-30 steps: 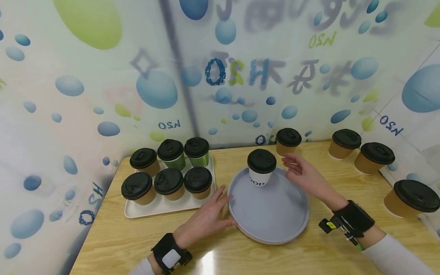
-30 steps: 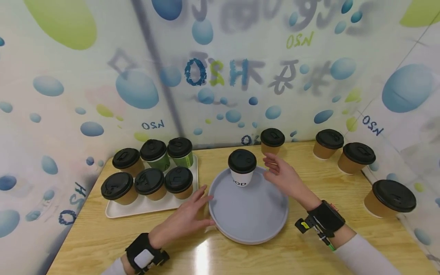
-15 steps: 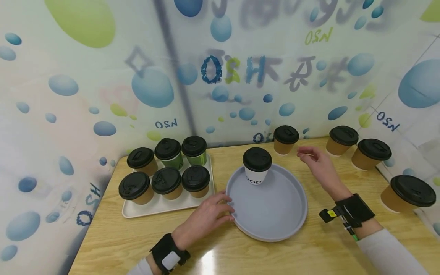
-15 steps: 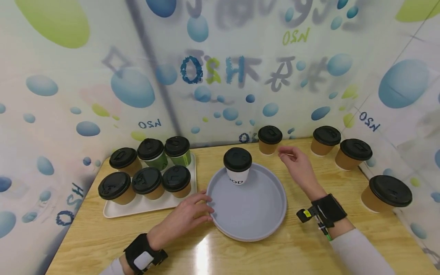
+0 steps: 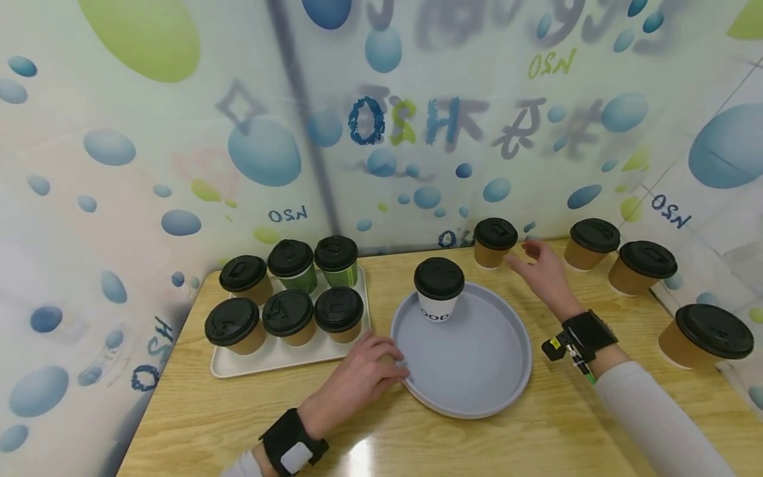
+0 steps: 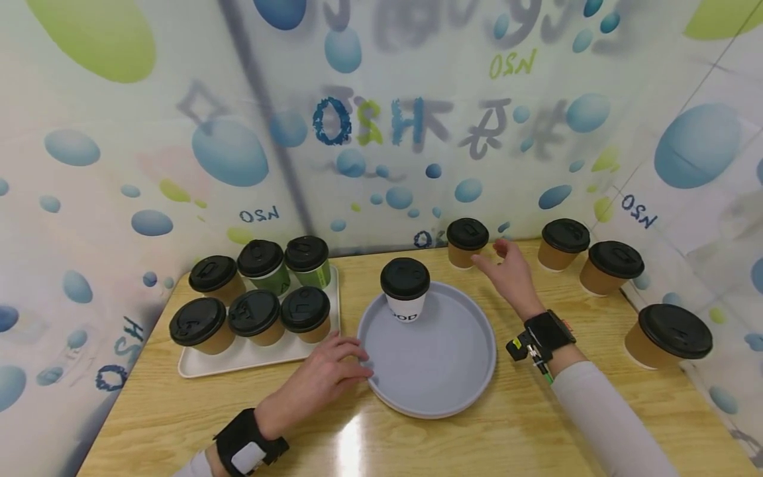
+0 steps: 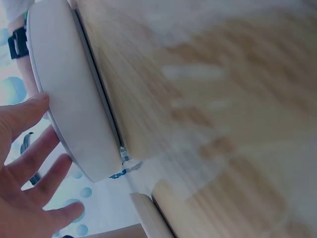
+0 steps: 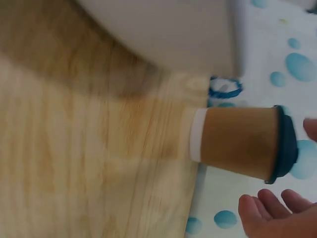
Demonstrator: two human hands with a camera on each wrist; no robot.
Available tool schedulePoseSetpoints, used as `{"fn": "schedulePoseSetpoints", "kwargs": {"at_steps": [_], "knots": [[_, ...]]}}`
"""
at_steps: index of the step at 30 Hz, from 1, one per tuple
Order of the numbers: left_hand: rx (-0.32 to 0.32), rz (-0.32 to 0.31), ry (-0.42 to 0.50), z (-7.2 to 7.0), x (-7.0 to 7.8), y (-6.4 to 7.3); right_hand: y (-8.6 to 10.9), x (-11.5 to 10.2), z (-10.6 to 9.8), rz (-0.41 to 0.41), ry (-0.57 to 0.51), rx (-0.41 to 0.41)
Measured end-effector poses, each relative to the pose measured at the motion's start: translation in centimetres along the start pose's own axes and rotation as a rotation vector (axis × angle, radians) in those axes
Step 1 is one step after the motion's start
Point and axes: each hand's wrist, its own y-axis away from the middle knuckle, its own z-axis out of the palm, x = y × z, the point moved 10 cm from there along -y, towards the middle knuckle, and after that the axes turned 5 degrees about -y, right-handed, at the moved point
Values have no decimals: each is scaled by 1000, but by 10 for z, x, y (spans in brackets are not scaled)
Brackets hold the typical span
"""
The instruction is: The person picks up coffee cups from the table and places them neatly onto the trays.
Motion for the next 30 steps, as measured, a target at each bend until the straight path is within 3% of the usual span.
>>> {"fn": "schedulePoseSetpoints", "kwargs": {"at_steps": [7, 12, 21, 27, 30], "knots": [[-13, 32, 79, 0, 4, -1, -26, 12, 17, 2, -6, -74], [-44, 12, 132, 2, 2, -1, -36, 20, 26, -19, -81, -110], [-46, -4, 170, 5, -1, 0, -54, 38, 39, 15, -139, -139], [-48, -15, 194, 5, -3, -1, -62, 39, 40, 22, -170, -135], [-49, -16, 203, 5, -3, 0, -65, 33, 45, -37, -193, -151]]}}
